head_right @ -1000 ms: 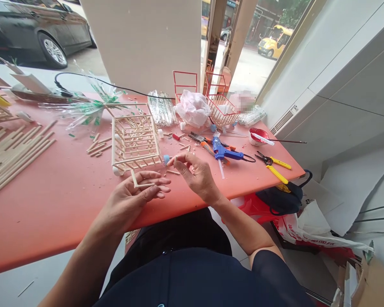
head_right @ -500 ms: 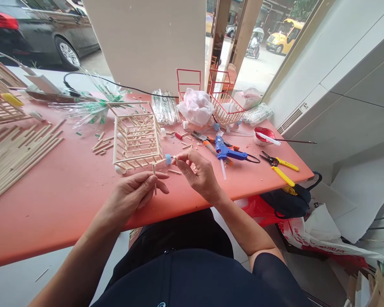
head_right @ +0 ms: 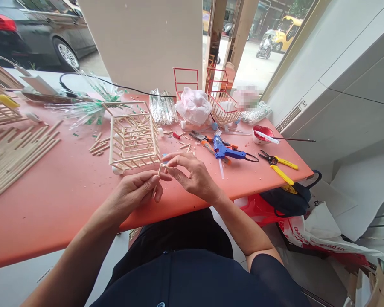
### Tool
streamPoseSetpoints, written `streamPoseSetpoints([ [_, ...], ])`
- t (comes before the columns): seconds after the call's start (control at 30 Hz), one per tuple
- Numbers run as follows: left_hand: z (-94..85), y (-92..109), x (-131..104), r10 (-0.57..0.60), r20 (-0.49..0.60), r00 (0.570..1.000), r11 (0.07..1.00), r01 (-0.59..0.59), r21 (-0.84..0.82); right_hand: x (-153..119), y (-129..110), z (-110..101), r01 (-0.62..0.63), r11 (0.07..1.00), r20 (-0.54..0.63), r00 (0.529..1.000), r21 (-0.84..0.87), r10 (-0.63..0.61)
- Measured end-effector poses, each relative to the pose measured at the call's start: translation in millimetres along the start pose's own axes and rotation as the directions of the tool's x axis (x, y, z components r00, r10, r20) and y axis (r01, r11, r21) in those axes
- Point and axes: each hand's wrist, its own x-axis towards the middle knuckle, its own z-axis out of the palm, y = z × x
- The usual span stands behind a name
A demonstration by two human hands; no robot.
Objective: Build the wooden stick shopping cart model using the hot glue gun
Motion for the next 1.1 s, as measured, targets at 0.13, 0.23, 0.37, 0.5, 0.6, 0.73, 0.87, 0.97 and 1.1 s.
streamPoseSetpoints([
  [0.13, 0.5, 2.9, -1.5, -0.013, -0.018, 1.000, 0.999, 0.012, -0.049, -0.3, 0.2, 1.4, -0.053, 0.998, 0.030, 0.998, 0.044, 0.052],
  [0.23, 0.9, 4.0, -2.5, -0.027, -0.015, 1.000, 0.995, 0.026, -0.094, -0.7, 0.9, 1.7, -0.102, 0.994, 0.038, 0.994, 0.044, 0.101],
  [0.37, 1.3, 3.3, -5.3, -0.013, -0.049, 0.999, 0.991, 0.006, -0.137, -1.3, 3.6, 1.1, -0.204, 0.971, 0.035, 0.979, 0.121, 0.202],
  [0.5, 4.9, 2.9, -10.2, 0.100, -0.291, 0.952, 0.987, -0.131, -0.088, -0.7, 3.5, 0.7, -0.290, 0.919, 0.077, 0.957, 0.268, 0.279],
  [0.6, 8.4, 2.9, -14.2, 0.371, -0.435, 0.820, 0.928, -0.307, 0.212, 0.0, 1.3, 0.7, -0.325, 0.886, 0.110, 0.946, 0.331, 0.306],
  [0.73, 8.2, -0.5, -17.2, 0.750, -0.235, 0.618, 0.614, -0.519, 0.594, 0.1, -1.4, 0.5, -0.389, 0.856, 0.150, 0.921, 0.341, 0.359],
  [0.87, 2.0, -7.8, -19.2, 0.841, -0.026, 0.540, 0.432, -0.643, 0.632, 0.1, -2.1, -0.1, -0.424, 0.833, 0.192, 0.906, 0.355, 0.378],
  [0.97, -4.6, -11.0, -23.2, 0.839, 0.060, 0.540, 0.376, -0.656, 0.655, -0.2, -0.7, -0.6, -0.437, 0.797, 0.209, 0.899, 0.416, 0.384],
  [1.1, -13.4, -8.9, -26.3, 0.811, 0.200, 0.550, 0.311, -0.695, 0.649, -0.4, 0.5, -0.4, -0.465, 0.732, 0.233, 0.885, 0.497, 0.404],
])
